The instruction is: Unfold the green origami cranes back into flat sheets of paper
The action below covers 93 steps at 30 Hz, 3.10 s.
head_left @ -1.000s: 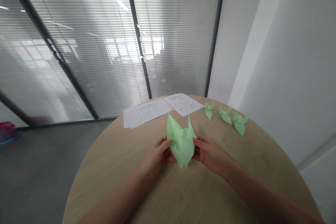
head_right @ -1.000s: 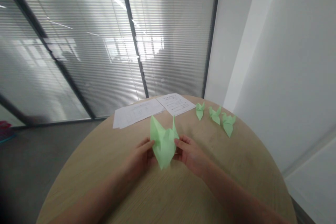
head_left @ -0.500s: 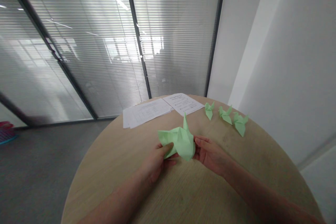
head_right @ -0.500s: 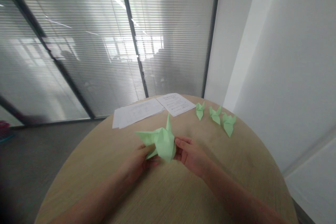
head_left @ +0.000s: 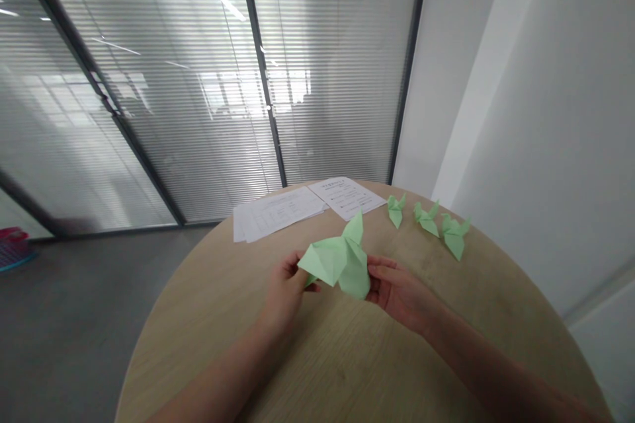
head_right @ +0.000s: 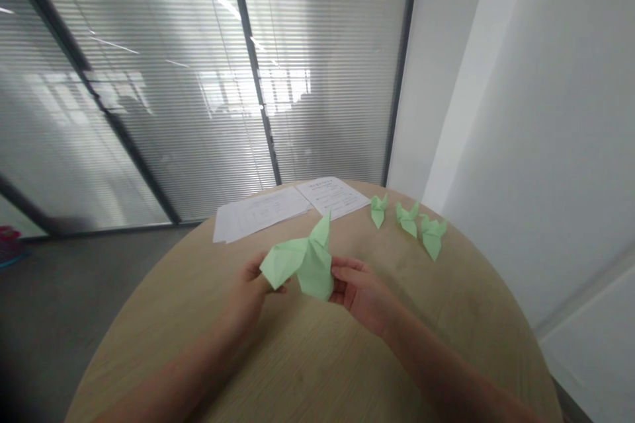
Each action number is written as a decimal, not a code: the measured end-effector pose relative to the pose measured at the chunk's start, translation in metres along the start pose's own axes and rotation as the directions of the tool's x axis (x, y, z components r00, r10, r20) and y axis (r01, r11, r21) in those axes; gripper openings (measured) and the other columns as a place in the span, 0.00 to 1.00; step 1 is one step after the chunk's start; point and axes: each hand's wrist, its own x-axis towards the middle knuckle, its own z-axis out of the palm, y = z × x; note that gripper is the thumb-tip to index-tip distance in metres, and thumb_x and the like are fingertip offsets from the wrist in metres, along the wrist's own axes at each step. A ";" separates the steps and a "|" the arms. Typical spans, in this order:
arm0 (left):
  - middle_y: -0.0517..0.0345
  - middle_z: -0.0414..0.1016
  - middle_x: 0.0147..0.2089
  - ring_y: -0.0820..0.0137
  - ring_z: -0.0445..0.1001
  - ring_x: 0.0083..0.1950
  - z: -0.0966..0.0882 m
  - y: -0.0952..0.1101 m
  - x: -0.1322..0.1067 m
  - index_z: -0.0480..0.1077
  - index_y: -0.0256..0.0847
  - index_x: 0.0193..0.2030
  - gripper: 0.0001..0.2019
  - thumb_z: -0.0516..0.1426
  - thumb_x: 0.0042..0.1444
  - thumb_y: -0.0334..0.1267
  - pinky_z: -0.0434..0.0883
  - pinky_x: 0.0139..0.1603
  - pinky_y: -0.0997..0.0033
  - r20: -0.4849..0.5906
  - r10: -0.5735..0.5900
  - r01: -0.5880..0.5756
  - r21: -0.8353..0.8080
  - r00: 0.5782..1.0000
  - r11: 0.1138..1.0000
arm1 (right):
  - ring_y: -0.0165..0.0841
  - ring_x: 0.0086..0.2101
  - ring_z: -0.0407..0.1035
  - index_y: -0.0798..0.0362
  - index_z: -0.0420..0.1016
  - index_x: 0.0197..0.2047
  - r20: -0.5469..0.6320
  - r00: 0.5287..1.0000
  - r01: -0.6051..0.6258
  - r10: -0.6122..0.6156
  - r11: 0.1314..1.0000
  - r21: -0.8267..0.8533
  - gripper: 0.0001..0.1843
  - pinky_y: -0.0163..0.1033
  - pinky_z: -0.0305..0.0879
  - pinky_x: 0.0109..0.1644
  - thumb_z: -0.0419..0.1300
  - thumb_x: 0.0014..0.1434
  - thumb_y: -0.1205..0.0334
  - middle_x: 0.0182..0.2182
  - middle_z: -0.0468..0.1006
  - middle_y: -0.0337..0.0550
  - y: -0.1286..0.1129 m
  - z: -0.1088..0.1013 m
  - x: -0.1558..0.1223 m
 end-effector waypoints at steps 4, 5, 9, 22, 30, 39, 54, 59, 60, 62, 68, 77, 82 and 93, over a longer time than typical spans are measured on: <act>0.59 0.76 0.29 0.72 0.72 0.25 -0.007 0.003 0.005 0.74 0.38 0.35 0.09 0.62 0.45 0.35 0.73 0.26 0.73 -0.052 0.107 -0.103 0.067 0.993 0.992 | 0.33 0.32 0.76 0.55 0.80 0.41 -0.046 0.999 -0.022 0.021 1.000 -0.015 0.17 0.39 0.72 0.38 0.72 0.47 0.60 0.33 0.82 0.45 -0.002 0.001 0.000; 0.59 0.75 0.29 0.72 0.72 0.25 -0.009 0.005 0.007 0.73 0.38 0.35 0.08 0.61 0.46 0.34 0.73 0.26 0.73 -0.074 0.139 -0.132 0.096 0.988 0.987 | 0.32 0.31 0.76 0.54 0.80 0.41 -0.055 0.998 -0.026 0.025 1.000 -0.013 0.16 0.38 0.71 0.37 0.72 0.47 0.60 0.33 0.82 0.44 -0.002 0.000 0.000; 0.59 0.77 0.30 0.72 0.73 0.28 -0.017 0.011 0.011 0.75 0.39 0.34 0.06 0.59 0.48 0.31 0.72 0.30 0.74 -0.103 0.280 -0.247 0.256 0.954 0.935 | 0.30 0.29 0.75 0.53 0.79 0.40 -0.059 0.997 -0.050 0.049 0.999 -0.018 0.14 0.35 0.70 0.34 0.70 0.49 0.62 0.32 0.82 0.41 -0.005 -0.001 0.000; 0.43 0.76 0.53 0.54 0.73 0.54 -0.018 0.024 0.001 0.75 0.38 0.44 0.22 0.60 0.52 0.55 0.69 0.53 0.57 0.612 -0.075 0.263 -0.223 0.787 0.939 | 0.27 0.26 0.67 0.52 0.69 0.30 -0.018 0.997 0.068 -0.069 0.997 -0.044 0.10 0.33 0.64 0.30 0.67 0.44 0.66 0.25 0.73 0.35 -0.023 -0.004 -0.006; 0.47 0.79 0.48 0.61 0.76 0.48 0.008 -0.003 -0.016 0.74 0.38 0.50 0.19 0.58 0.57 0.47 0.68 0.53 0.64 0.614 -0.223 0.410 -0.180 0.757 0.894 | 0.25 0.26 0.63 0.53 0.67 0.30 0.288 0.957 0.042 0.039 0.962 -0.269 0.16 0.30 0.55 0.30 0.72 0.48 0.61 0.27 0.72 0.35 -0.016 -0.008 -0.014; 0.55 0.77 0.36 0.66 0.73 0.40 -0.005 0.019 -0.017 0.77 0.38 0.37 0.08 0.61 0.53 0.38 0.68 0.47 0.68 0.636 -0.078 0.136 -0.042 0.767 0.990 | 0.25 0.27 0.64 0.54 0.68 0.30 0.236 0.972 0.059 0.019 0.947 -0.317 0.17 0.30 0.56 0.31 0.73 0.47 0.59 0.28 0.72 0.35 -0.014 -0.016 -0.011; 0.59 0.69 0.27 0.69 0.67 0.32 0.002 0.015 -0.013 0.70 0.41 0.27 0.07 0.59 0.53 0.39 0.64 0.35 0.72 0.151 0.152 -0.182 0.204 0.977 0.962 | 0.32 0.29 0.65 0.50 0.75 0.41 0.228 0.850 0.479 -0.475 0.516 -0.710 0.18 0.38 0.61 0.34 0.58 0.61 0.44 0.27 0.72 0.41 -0.013 0.007 -0.026; 0.56 0.72 0.31 0.68 0.68 0.34 0.001 0.024 -0.019 0.71 0.41 0.26 0.07 0.58 0.54 0.36 0.64 0.39 0.71 0.171 0.322 -0.364 0.405 0.931 0.839 | 0.30 0.27 0.62 0.50 0.68 0.38 0.355 0.837 0.499 -0.417 0.312 -0.809 0.17 0.36 0.57 0.31 0.64 0.56 0.46 0.27 0.70 0.39 -0.009 0.017 -0.040; 0.56 0.73 0.31 0.68 0.68 0.35 0.001 0.026 -0.020 0.71 0.41 0.27 0.06 0.57 0.55 0.35 0.64 0.39 0.71 0.170 0.342 -0.382 0.434 0.924 0.816 | 0.30 0.27 0.61 0.50 0.68 0.36 0.357 0.842 0.485 -0.405 0.275 -0.830 0.17 0.36 0.55 0.31 0.65 0.55 0.47 0.26 0.70 0.39 -0.009 0.019 -0.041; 0.56 0.74 0.32 0.68 0.69 0.35 0.000 0.028 -0.019 0.72 0.42 0.28 0.06 0.57 0.55 0.34 0.65 0.40 0.71 0.152 0.373 -0.398 0.479 0.915 0.782 | 0.29 0.26 0.60 0.49 0.69 0.36 0.334 0.857 0.437 -0.392 0.209 -0.875 0.16 0.35 0.52 0.30 0.67 0.53 0.48 0.27 0.70 0.38 -0.010 0.023 -0.041; 0.58 0.71 0.29 0.69 0.69 0.33 -0.005 0.025 -0.014 0.70 0.41 0.27 0.06 0.57 0.55 0.36 0.65 0.37 0.71 0.075 0.415 -0.403 0.449 0.907 0.798 | 0.30 0.25 0.61 0.49 0.70 0.32 0.281 0.903 0.288 -0.324 -0.028 -0.957 0.11 0.37 0.46 0.29 0.62 0.59 0.52 0.24 0.72 0.38 -0.007 0.024 -0.034; 0.60 0.73 0.28 0.71 0.69 0.28 -0.016 0.013 0.014 0.72 0.38 0.31 0.10 0.63 0.45 0.41 0.67 0.30 0.74 -0.334 0.105 -0.160 -0.141 0.937 0.977 | 0.29 0.26 0.60 0.53 0.64 0.25 0.249 0.911 0.210 -0.329 -0.150 -0.966 0.16 0.36 0.47 0.30 0.56 0.63 0.57 0.23 0.69 0.38 -0.016 0.017 -0.029; 0.61 0.74 0.29 0.71 0.72 0.30 -0.020 0.019 0.022 0.71 0.38 0.33 0.12 0.65 0.42 0.38 0.68 0.31 0.75 -0.367 0.020 -0.150 -0.331 0.930 0.932 | 0.27 0.24 0.59 0.53 0.61 0.25 0.208 0.924 0.213 -0.321 -0.022 -0.977 0.16 0.34 0.49 0.28 0.56 0.62 0.56 0.22 0.66 0.36 -0.020 0.011 -0.026; 0.59 0.77 0.29 0.65 0.77 0.30 -0.015 0.034 0.005 0.70 0.39 0.37 0.15 0.67 0.43 0.38 0.75 0.37 0.65 -0.053 -0.206 0.168 -0.405 0.977 0.899 | 0.33 0.36 0.74 0.49 0.65 0.47 0.058 0.971 -0.215 0.234 0.949 -0.229 0.22 0.38 0.68 0.40 0.53 0.62 0.39 0.40 0.77 0.44 -0.017 0.007 -0.015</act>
